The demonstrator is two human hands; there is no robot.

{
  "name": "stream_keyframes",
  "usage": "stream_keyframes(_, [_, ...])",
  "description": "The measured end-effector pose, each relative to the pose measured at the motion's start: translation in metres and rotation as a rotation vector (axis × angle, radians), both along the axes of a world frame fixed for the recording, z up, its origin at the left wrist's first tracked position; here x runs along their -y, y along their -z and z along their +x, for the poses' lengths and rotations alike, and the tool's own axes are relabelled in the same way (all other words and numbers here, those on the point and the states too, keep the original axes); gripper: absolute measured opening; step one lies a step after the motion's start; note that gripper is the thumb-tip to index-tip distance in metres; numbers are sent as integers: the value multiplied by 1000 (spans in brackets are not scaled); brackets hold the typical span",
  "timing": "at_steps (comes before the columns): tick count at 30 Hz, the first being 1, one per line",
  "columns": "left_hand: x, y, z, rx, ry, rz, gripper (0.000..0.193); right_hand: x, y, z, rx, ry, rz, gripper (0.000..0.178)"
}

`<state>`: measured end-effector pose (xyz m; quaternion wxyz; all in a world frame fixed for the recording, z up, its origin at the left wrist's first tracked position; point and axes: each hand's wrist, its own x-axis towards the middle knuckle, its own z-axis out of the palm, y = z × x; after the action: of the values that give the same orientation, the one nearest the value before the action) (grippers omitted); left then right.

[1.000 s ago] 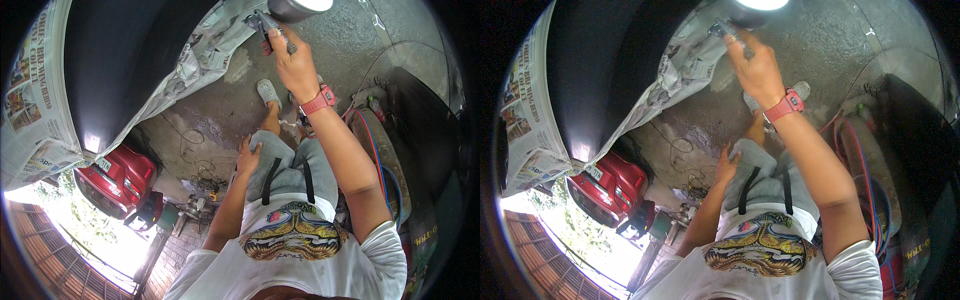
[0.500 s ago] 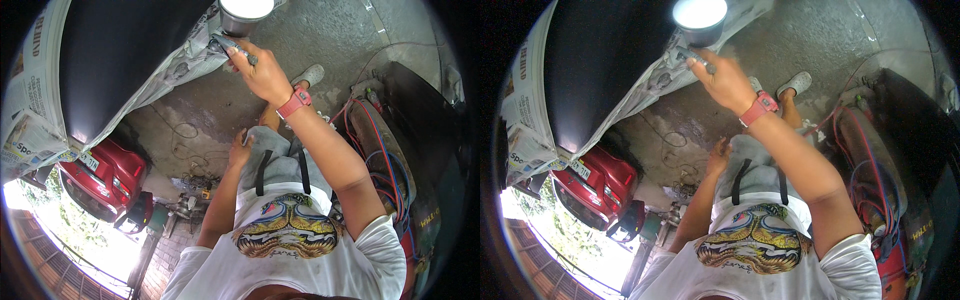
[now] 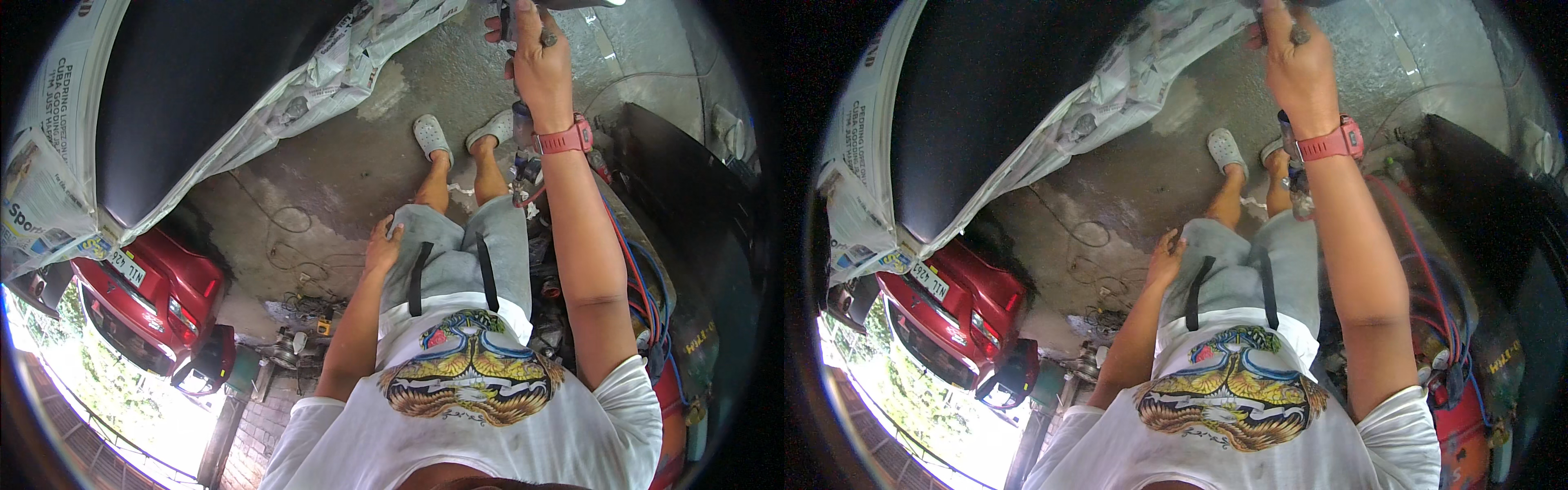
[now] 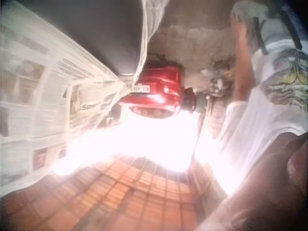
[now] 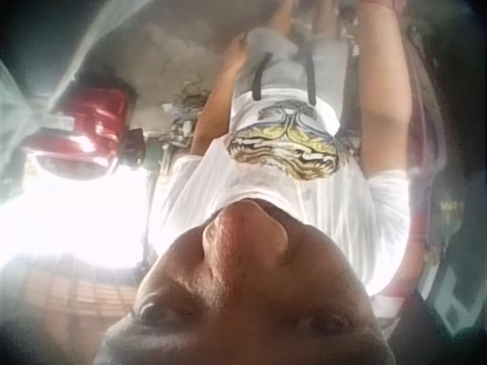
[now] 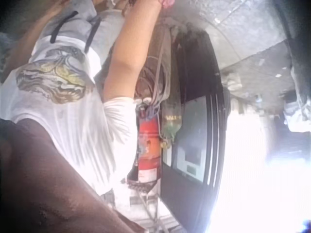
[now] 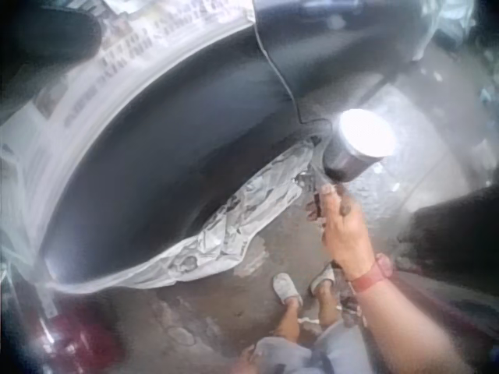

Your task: The person uses a spray gun to apply paint to the side of a car door. The person sits on the floor, moves around the vehicle, and refills the spray gun from a bucket.

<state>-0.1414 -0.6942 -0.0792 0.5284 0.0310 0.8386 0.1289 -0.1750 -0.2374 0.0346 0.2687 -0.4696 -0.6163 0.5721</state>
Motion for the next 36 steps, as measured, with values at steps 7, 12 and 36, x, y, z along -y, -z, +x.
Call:
stream_keyframes(7, [8, -1, 0, -4, -13, -11, 59, 38, -2, -12, -10, -189, 23, 50])
stream_keyframes(12, [1, -7, -2, -19, -68, 17, 58, 81, -6, -19, 15, -330, -52, 55])
stream_keyframes(36, [-13, -10, -8, -9, -6, 1, 58, -19, 9, 16, 70, 60, 234, 56])
